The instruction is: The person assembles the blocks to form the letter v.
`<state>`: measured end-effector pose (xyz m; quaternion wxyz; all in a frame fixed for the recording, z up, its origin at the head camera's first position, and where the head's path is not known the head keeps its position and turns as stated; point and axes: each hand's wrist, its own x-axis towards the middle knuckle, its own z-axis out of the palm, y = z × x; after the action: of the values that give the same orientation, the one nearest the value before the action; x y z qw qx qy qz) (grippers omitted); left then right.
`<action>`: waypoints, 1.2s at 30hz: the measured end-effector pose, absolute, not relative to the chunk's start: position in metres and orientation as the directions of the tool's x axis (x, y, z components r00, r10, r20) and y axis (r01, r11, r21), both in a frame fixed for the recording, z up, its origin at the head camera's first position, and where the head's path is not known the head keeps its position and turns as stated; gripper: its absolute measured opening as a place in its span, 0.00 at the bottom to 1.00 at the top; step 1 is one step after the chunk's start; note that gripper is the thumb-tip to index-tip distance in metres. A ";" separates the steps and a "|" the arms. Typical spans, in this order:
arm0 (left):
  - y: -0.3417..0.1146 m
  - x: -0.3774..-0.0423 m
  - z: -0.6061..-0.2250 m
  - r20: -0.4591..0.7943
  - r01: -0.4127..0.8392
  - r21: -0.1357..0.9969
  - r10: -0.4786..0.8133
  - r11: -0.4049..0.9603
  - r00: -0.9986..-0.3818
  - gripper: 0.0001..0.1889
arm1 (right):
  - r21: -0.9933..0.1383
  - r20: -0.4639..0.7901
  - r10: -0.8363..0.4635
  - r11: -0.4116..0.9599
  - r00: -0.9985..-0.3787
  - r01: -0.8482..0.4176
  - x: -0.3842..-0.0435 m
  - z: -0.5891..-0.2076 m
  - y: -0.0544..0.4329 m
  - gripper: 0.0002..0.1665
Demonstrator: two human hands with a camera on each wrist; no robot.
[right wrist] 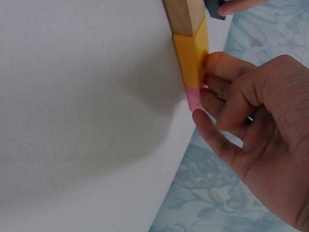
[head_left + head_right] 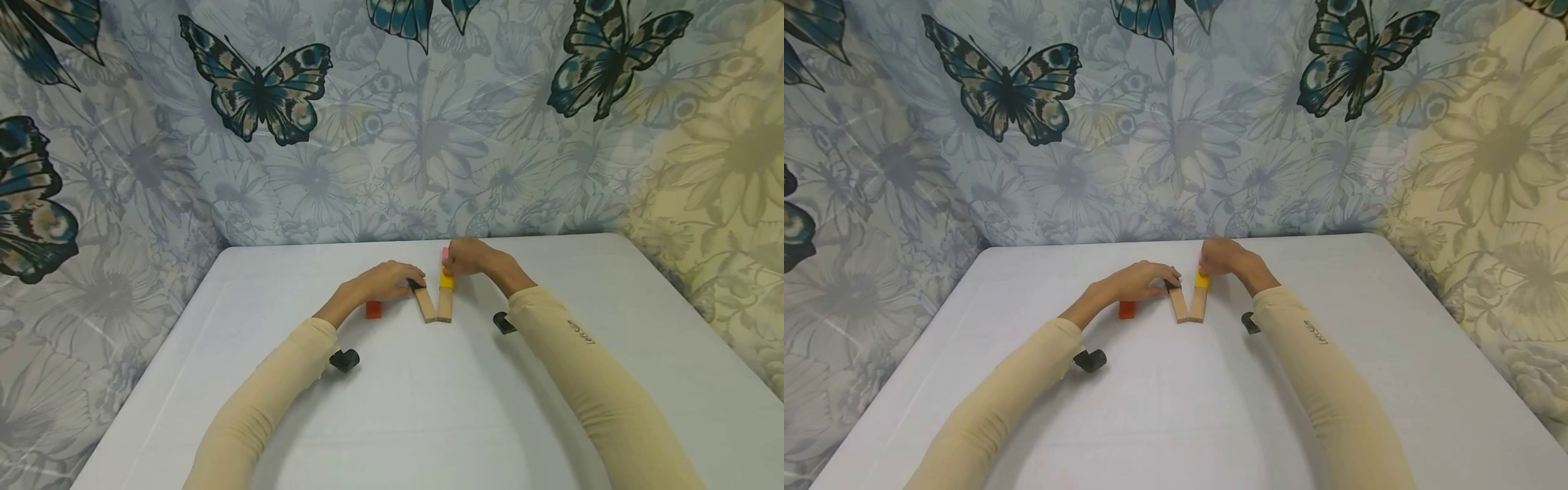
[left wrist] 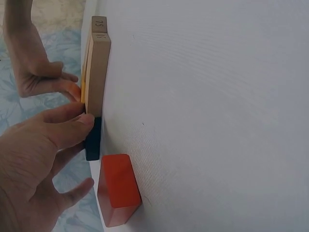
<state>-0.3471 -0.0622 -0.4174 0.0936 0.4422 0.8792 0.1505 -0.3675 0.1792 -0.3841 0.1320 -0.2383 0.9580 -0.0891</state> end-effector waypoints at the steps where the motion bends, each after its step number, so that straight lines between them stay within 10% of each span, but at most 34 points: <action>1: -0.062 -0.347 -0.417 -0.031 0.749 0.352 0.807 0.561 -0.590 0.18 | -0.235 -0.209 -0.481 0.870 -0.852 -0.434 -0.367 -0.384 0.179 0.34; 36: -0.053 -0.341 -0.418 0.036 0.720 0.322 0.752 0.615 -0.658 0.17 | -0.230 -0.210 -0.472 0.875 -0.856 -0.426 -0.367 -0.383 0.178 0.34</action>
<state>-0.3409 -0.0534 -0.4180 0.0513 0.4103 0.8971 0.1558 -0.3666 0.1782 -0.3829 0.1309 -0.2338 0.9594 -0.0880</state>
